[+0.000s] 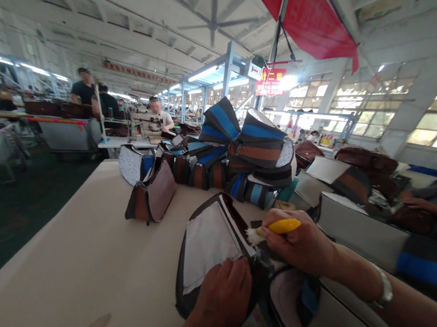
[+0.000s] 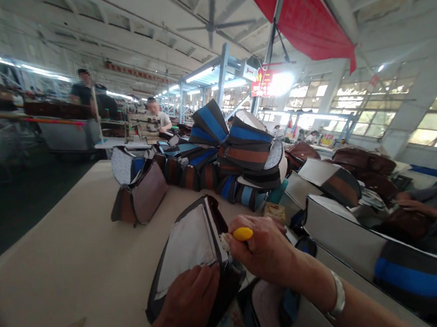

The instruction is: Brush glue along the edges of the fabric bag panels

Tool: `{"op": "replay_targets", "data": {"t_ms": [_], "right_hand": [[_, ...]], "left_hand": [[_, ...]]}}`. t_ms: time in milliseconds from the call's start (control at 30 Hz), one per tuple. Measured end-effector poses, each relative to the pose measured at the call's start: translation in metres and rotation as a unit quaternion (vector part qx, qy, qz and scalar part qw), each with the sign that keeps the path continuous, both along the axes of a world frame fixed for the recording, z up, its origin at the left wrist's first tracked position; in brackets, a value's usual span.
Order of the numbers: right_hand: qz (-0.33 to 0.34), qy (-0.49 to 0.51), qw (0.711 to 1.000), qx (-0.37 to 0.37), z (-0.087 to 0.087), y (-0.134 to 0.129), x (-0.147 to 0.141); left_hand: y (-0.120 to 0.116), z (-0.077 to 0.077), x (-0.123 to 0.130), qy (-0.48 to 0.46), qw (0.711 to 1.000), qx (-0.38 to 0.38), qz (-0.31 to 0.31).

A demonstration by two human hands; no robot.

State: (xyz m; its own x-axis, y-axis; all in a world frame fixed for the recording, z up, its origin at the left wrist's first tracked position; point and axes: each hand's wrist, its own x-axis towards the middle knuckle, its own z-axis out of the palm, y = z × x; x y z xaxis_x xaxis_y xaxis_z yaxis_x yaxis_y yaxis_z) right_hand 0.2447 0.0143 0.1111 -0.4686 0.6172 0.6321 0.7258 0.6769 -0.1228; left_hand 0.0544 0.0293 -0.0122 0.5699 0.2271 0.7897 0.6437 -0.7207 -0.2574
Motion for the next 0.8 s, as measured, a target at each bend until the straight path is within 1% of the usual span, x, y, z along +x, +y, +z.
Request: {"op": "replay_targets", "data": {"t_ms": [100, 167, 200, 267, 367, 433, 500, 533, 567, 600, 633, 667, 700, 733, 767, 800], "right_hand": [[0.039, -0.058, 0.997, -0.036, 0.001, 0.0, -0.002], [0.032, -0.097, 0.994, -0.043, 0.001, 0.0, -0.004], [0.021, -0.094, 0.995, -0.037, 0.002, -0.001, -0.004], [0.023, -0.081, 0.996, -0.036, 0.001, -0.001, -0.006], [0.033, -0.111, 0.992, -0.058, 0.002, -0.001, -0.006], [0.016, -0.12, 0.991, -0.06, 0.004, 0.0, -0.004], [-0.006, -0.092, 0.995, -0.035, 0.007, 0.0, 0.001], [-0.013, -0.061, 0.998, -0.021, 0.007, -0.002, 0.004], [-0.018, -0.011, 1.0, -0.01, 0.006, -0.004, 0.007], [-0.021, 0.066, 0.998, -0.012, 0.004, -0.008, 0.01], [-0.017, 0.179, 0.983, -0.033, -0.001, -0.011, 0.011], [-0.007, 0.311, 0.948, -0.071, -0.008, -0.015, 0.012], [0.005, 0.433, 0.894, -0.115, -0.017, -0.019, 0.011], [0.015, 0.526, 0.837, -0.151, -0.028, -0.022, 0.007], [0.028, 0.593, 0.784, -0.182, -0.04, -0.023, 0.002], [0.047, 0.639, 0.738, -0.212, -0.054, -0.024, -0.006]], "left_hand": [[0.0, -0.002, 0.0, 0.001, 1.0, -0.018, -0.01], [-0.001, -0.003, 0.0, 0.003, 1.0, -0.023, -0.017], [-0.001, -0.003, 0.0, 0.003, 1.0, -0.021, -0.018], [-0.002, -0.004, -0.001, 0.004, 1.0, -0.02, -0.018], [-0.005, -0.003, -0.003, 0.001, 0.999, -0.026, -0.029], [-0.006, 0.0, -0.006, -0.002, 0.999, -0.019, -0.037], [-0.007, 0.003, -0.013, 0.007, 0.999, -0.004, -0.048], [-0.007, 0.005, -0.017, 0.01, 0.998, 0.003, -0.056], [-0.006, 0.006, -0.022, 0.008, 0.998, 0.011, -0.061], [-0.004, 0.008, -0.029, -0.005, 0.998, 0.018, -0.06], [-0.002, 0.009, -0.037, -0.027, 0.998, 0.024, -0.056], [0.001, 0.009, -0.045, -0.058, 0.997, 0.024, -0.048], [0.004, 0.008, -0.055, -0.092, 0.995, 0.017, -0.04], [0.008, 0.006, -0.065, -0.123, 0.992, 0.002, -0.034], [0.011, 0.003, -0.076, -0.152, 0.988, -0.023, -0.027], [0.015, -0.001, -0.087, -0.184, 0.982, -0.05, -0.012]]}}
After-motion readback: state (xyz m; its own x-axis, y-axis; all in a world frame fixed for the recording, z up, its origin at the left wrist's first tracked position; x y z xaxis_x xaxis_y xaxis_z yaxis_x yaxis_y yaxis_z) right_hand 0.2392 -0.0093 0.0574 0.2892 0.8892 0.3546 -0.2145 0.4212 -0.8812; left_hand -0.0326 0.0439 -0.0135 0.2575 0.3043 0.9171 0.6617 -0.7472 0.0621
